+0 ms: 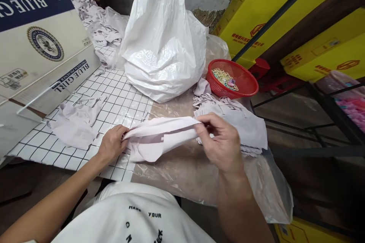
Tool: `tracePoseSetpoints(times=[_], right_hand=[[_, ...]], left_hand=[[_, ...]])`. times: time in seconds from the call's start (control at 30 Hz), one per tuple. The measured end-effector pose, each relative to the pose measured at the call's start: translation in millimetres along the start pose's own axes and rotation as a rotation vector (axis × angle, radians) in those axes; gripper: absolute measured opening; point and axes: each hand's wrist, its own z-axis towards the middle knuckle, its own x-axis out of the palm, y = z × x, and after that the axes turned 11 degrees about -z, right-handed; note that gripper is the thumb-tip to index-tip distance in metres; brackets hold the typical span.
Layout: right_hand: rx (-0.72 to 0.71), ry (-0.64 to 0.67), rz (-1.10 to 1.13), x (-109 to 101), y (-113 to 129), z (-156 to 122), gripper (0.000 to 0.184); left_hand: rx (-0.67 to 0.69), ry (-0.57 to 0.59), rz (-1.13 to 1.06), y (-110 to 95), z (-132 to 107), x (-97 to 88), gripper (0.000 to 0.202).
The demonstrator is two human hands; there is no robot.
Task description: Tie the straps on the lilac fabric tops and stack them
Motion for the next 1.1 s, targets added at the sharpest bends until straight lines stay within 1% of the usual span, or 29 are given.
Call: tracePoseSetpoints(times=[0.1, 0.17, 0.23, 0.27, 0.3, 0.33, 0.43, 0.53, 0.6, 0.63, 0.67, 0.73, 0.77, 0.8, 0.83, 0.87, 0.9, 0.97, 1.0, 1.1], right_hand=[[0.049, -0.091, -0.096, -19.4, -7.9, 1.6, 0.009], [0.06, -0.121, -0.138, -27.7, -10.5, 1.6, 0.008], [0.038, -0.096, -0.164, -30.2, -10.6, 1.4, 0.009], [0.02, -0.055, -0.174, -29.0, -10.5, 1.4, 0.011], [0.005, 0.0, -0.184, -26.4, -10.9, 1.3, 0.012], [0.003, 0.056, -0.199, -22.8, -12.0, 1.1, 0.014], [0.066, 0.177, -0.258, -10.1, -18.1, -1.4, 0.018], [0.14, 0.264, -0.256, -2.9, -20.7, -6.5, 0.02], [0.157, 0.279, -0.235, -1.3, -18.4, -9.0, 0.02], [0.157, 0.273, -0.233, -0.5, -16.6, -9.6, 0.02], [0.152, 0.267, -0.233, 0.6, -15.1, -9.6, 0.02], [0.136, 0.275, -0.241, 4.5, -14.1, -8.7, 0.022], [0.135, 0.286, -0.251, 7.1, -15.2, -8.0, 0.024], [0.139, 0.3, -0.265, 9.8, -17.3, -7.4, 0.024], [0.149, 0.316, -0.281, 12.3, -20.3, -7.1, 0.025], [0.162, 0.335, -0.296, 14.3, -24.0, -7.0, 0.025], [0.178, 0.353, -0.313, 15.8, -28.0, -7.3, 0.026], [0.218, 0.38, -0.357, 17.1, -35.6, -9.0, 0.026], [0.237, 0.388, -0.381, 17.1, -38.5, -10.3, 0.026], [0.253, 0.417, -0.429, 17.1, -43.1, -14.5, 0.025]], left_hand=[[-0.253, 0.099, -0.363, -12.7, 3.5, -35.2, 0.022], [-0.373, 0.191, -0.597, -22.4, 6.4, -59.9, 0.031], [-0.415, 0.314, -0.713, -28.9, 10.6, -78.1, 0.038], [-0.423, 0.371, -0.729, -30.3, 12.9, -83.6, 0.04], [-0.428, 0.4, -0.723, -30.5, 15.0, -86.6, 0.041], [-0.436, 0.386, -0.692, -29.7, 16.7, -87.2, 0.043], [-0.465, 0.212, -0.52, -24.9, 18.7, -80.3, 0.045], [-0.421, 0.152, -0.394, -22.0, 17.6, -69.8, 0.04], [-0.387, 0.12, -0.401, -22.1, 18.2, -63.2, 0.034], [-0.386, 0.121, -0.453, -22.7, 19.0, -59.6, 0.031], [-0.405, 0.142, -0.551, -23.5, 20.2, -55.8, 0.029], [-0.488, 0.199, -0.833, -25.6, 22.5, -47.1, 0.025], [-0.534, 0.198, -0.972, -26.7, 23.3, -42.5, 0.025], [-0.576, 0.173, -1.08, -27.6, 23.7, -38.4, 0.026], [-0.612, 0.14, -1.143, -28.1, 23.8, -34.9, 0.028], [-0.636, 0.114, -1.16, -28.2, 23.5, -32.3, 0.031], [-0.644, 0.097, -1.135, -27.6, 23.0, -31.0, 0.033], [-0.627, 0.062, -0.967, -24.7, 22.0, -32.0, 0.035], [-0.599, 0.021, -0.83, -22.7, 21.5, -34.1, 0.034], [-0.461, -0.185, -0.345, -17.5, 21.3, -43.6, 0.019]])
